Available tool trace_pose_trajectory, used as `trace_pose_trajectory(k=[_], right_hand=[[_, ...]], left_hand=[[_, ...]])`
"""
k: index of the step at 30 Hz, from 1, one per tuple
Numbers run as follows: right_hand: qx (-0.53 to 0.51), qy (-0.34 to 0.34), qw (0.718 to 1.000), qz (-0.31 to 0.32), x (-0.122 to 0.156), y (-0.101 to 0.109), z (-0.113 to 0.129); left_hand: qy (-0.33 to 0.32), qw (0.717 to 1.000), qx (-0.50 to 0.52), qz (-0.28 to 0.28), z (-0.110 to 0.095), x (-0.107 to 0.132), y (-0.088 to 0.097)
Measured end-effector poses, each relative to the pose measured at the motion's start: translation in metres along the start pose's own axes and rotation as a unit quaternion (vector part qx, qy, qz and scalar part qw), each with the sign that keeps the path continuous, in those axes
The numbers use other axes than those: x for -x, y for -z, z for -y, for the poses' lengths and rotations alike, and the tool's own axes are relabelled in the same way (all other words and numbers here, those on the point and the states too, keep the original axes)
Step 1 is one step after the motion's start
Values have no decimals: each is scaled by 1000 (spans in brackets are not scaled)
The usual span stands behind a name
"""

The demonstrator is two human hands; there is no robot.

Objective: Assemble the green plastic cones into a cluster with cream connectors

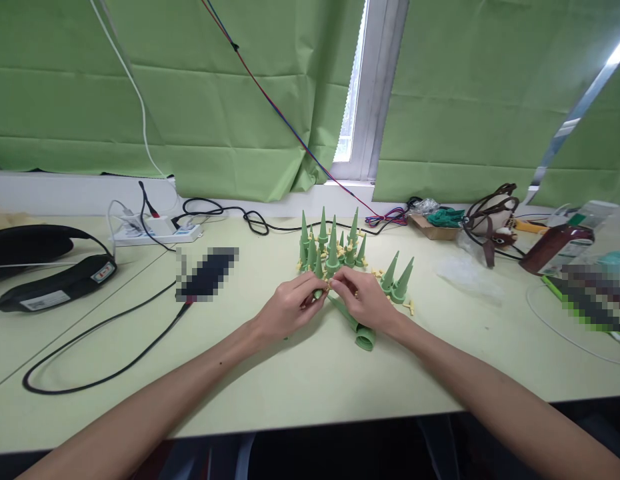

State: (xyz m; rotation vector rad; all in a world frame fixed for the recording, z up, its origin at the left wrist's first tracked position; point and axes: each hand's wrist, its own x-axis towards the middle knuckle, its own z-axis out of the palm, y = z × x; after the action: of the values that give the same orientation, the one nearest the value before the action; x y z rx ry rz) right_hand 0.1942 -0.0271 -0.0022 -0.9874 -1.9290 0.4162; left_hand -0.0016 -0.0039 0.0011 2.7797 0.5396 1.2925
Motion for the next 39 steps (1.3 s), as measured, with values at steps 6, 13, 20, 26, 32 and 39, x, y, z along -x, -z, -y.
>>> trace_pose_trajectory(k=[6, 13, 20, 26, 32, 39], right_hand=[[27, 8, 1000, -9, 0, -1, 0], [57, 0, 998, -4, 0, -2, -1], [52, -9, 999, -8, -1, -2, -2], [18, -1, 1000, -2, 0, 1, 3], [23, 9, 1000, -3, 0, 1, 2], [34, 21, 999, -4, -1, 1, 1]], left_hand=[[1, 1000, 2, 3, -2, 0, -1], [-2, 1000, 9, 12, -1, 2, -2], [12, 1000, 26, 10, -2, 0, -1], [44, 998, 31, -17, -1, -3, 1], [40, 999, 32, -12, -2, -2, 0], [33, 998, 45, -7, -1, 1, -1]])
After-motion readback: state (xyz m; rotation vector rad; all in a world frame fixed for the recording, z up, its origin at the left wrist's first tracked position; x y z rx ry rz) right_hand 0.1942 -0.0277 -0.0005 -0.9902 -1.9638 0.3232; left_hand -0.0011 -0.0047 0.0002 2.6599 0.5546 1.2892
